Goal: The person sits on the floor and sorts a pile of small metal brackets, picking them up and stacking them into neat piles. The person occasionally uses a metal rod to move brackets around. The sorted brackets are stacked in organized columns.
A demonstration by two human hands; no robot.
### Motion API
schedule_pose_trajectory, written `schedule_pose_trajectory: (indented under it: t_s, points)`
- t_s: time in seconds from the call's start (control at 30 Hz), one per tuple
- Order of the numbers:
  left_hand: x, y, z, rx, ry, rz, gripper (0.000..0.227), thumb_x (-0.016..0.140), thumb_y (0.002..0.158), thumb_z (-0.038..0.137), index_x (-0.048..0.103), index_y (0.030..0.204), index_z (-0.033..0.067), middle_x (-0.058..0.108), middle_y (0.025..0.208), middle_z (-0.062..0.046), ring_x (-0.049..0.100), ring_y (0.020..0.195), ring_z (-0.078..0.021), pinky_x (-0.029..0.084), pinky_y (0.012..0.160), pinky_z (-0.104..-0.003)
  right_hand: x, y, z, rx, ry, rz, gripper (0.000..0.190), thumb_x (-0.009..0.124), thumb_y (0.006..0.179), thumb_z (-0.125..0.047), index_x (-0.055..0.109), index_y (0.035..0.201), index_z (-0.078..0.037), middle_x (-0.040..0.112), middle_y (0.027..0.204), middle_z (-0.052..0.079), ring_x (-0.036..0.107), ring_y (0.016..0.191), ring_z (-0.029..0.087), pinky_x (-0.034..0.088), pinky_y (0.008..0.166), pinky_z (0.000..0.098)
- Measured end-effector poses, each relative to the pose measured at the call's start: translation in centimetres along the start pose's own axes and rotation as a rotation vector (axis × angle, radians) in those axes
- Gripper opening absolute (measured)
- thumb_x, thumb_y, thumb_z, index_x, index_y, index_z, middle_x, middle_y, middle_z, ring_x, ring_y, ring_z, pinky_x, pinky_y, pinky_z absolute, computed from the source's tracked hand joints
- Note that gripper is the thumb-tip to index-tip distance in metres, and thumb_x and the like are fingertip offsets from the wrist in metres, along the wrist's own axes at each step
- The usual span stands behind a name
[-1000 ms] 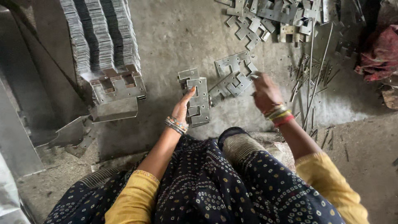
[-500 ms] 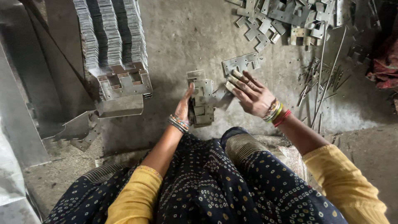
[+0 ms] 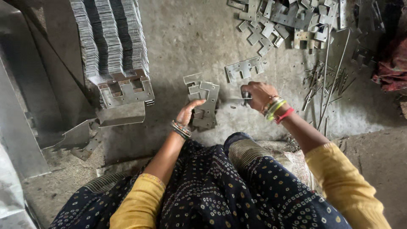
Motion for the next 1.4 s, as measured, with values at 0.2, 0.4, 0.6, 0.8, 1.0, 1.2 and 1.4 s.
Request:
schedule_pose_trajectory:
  t_s: [0.2, 0.4, 0.6, 0.8, 1.0, 1.2, 1.4]
  points:
    - [0.6, 0.0, 0.8, -0.111, -0.274, 0.054, 0.049, 0.061, 0.108, 0.045, 0.065, 0.132, 0.0020, 0.069, 0.116, -0.013, 0.065, 0.099, -0.0246, 0.054, 0.090, -0.041, -3.9, -3.5, -3.4, -0.415, -0.148, 0.627, 0.027, 0.072, 0.094, -0.009, 0.065, 0.119, -0.013, 0.063, 0.113, 0.011, 0.065, 0.106, 0.031, 0.055, 0.090, 0.0439]
    - [1.5, 1.8, 3.1, 0.110, 0.064, 0.197, 0.074, 0.060, 0.107, 0.055, 0.038, 0.161, 0.0086, 0.046, 0.159, 0.009, 0.045, 0.143, -0.0004, 0.037, 0.116, -0.020, -3.7, 3.1, 0.0, -0.243, -0.363, 0.543, 0.065, 0.069, 0.069, -0.009, 0.064, 0.134, -0.014, 0.063, 0.130, 0.009, 0.058, 0.123, 0.033, 0.051, 0.098, 0.0492]
    - [4.9, -0.2, 3.6, -0.196, -0.242, 0.031, 0.063, 0.065, 0.100, 0.052, 0.057, 0.140, 0.0045, 0.067, 0.119, -0.012, 0.067, 0.101, -0.0228, 0.057, 0.086, -0.039, -2.6, 5.6, 4.4, 0.056, 0.037, 0.174, 0.052, 0.077, 0.073, -0.014, 0.064, 0.123, -0.011, 0.063, 0.120, 0.016, 0.061, 0.115, 0.040, 0.054, 0.091, 0.0507]
    - [4.4, -0.4, 3.9, -0.215, -0.091, 0.205, 0.057, 0.070, 0.093, 0.043, 0.060, 0.135, 0.0079, 0.071, 0.121, -0.009, 0.071, 0.104, -0.0223, 0.060, 0.090, -0.043, -2.7, 3.9, 3.2, 0.075, 0.427, 0.089, 0.040, 0.076, 0.073, -0.016, 0.067, 0.111, -0.009, 0.075, 0.097, 0.012, 0.074, 0.089, 0.033, 0.061, 0.079, 0.0441]
    - [4.3, 0.0, 2.6, -0.200, -0.327, 0.068, 0.060, 0.062, 0.097, 0.052, 0.059, 0.135, 0.0048, 0.073, 0.118, -0.014, 0.073, 0.099, -0.0282, 0.061, 0.087, -0.046, -3.8, 6.7, 7.3, 0.099, 0.491, 0.182, 0.057, 0.079, 0.079, -0.023, 0.061, 0.130, -0.007, 0.072, 0.111, 0.017, 0.072, 0.097, 0.034, 0.061, 0.084, 0.0454]
    - [5.6, -1.2, 4.4, -0.161, -0.349, -0.058, 0.066, 0.063, 0.098, 0.053, 0.056, 0.140, 0.0023, 0.071, 0.122, -0.017, 0.071, 0.103, -0.0298, 0.060, 0.088, -0.048, -6.2, 14.6, 17.6, 0.360, 0.076, 0.315, 0.085, 0.079, 0.087, -0.037, 0.041, 0.158, -0.011, 0.041, 0.157, 0.021, 0.038, 0.144, 0.044, 0.040, 0.116, 0.0552]
    - [4.8, -1.4, 4.1, -0.287, -0.419, 0.088, 0.071, 0.060, 0.092, 0.058, 0.057, 0.137, 0.0019, 0.071, 0.119, -0.019, 0.073, 0.101, -0.0316, 0.062, 0.086, -0.049, -5.7, 17.0, 17.5, 0.434, 0.024, 0.243, 0.090, 0.073, 0.083, -0.051, 0.033, 0.158, -0.020, 0.032, 0.161, 0.014, 0.018, 0.149, 0.042, 0.019, 0.115, 0.0669]
Point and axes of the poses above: each hand's wrist, its own y-axis towards the middle knuckle, its own x-axis out of the palm, z = x × y, the point moved 6 cm from there along y, towards the middle knuckle
